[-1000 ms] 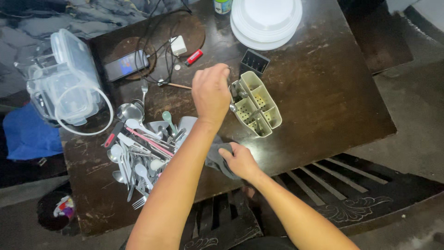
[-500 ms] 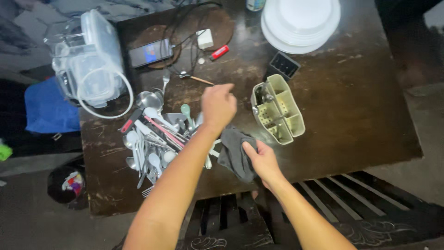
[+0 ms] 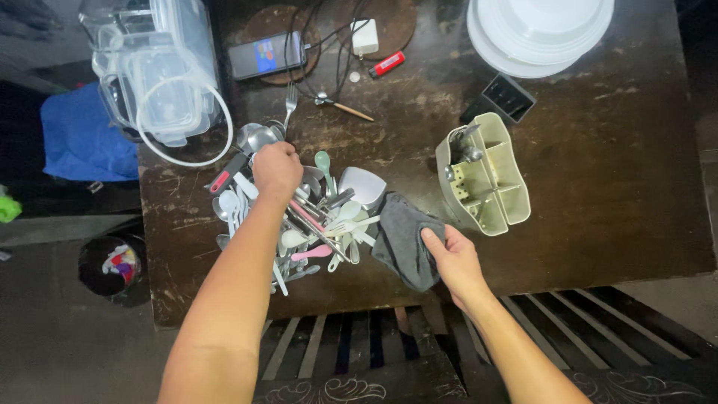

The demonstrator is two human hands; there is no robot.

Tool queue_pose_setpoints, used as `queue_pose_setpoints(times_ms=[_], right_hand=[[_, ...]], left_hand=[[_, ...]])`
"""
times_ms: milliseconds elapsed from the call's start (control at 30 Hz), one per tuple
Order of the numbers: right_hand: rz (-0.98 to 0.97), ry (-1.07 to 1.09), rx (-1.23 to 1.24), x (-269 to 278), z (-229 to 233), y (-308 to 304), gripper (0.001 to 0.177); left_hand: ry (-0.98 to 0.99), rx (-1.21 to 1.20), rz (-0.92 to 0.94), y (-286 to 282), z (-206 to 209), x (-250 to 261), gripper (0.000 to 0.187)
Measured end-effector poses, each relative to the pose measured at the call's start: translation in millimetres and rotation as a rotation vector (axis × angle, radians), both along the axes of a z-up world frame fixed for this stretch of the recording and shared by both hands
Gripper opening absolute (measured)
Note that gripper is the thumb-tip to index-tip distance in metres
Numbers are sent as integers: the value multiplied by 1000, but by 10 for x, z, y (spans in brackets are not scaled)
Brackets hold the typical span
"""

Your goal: The person wipes the inside and outside of a plastic cutlery organizer with a cloth and then places clean spoons and forks into the slots.

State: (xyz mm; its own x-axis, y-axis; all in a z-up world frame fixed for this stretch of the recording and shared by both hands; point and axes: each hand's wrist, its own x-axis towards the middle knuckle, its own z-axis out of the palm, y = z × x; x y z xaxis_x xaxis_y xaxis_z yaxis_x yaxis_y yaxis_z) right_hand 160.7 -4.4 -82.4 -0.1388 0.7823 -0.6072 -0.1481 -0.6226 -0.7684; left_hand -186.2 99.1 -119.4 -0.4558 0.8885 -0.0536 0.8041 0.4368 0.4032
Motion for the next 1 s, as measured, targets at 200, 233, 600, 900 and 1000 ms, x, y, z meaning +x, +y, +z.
queue_pose_setpoints(times_ms=[200, 233, 600, 900, 1000], right_hand=[[16, -39, 9, 17, 18, -12, 28], [11, -51, 8, 16, 18, -12, 27], [20, -14, 62, -34, 85, -36, 26], [19, 76, 108, -111, 214, -89, 26], [20, 120, 134, -122, 245, -88, 26]], left_hand=[[-85, -84, -156, -61, 35, -154, 29], [-140, -165, -203, -76, 72, -151, 34], [-90, 96, -280, -521, 294, 349, 12], [-80, 92, 2, -969, 537, 480, 10], [-121, -38, 206, -1155, 583, 433, 14]])
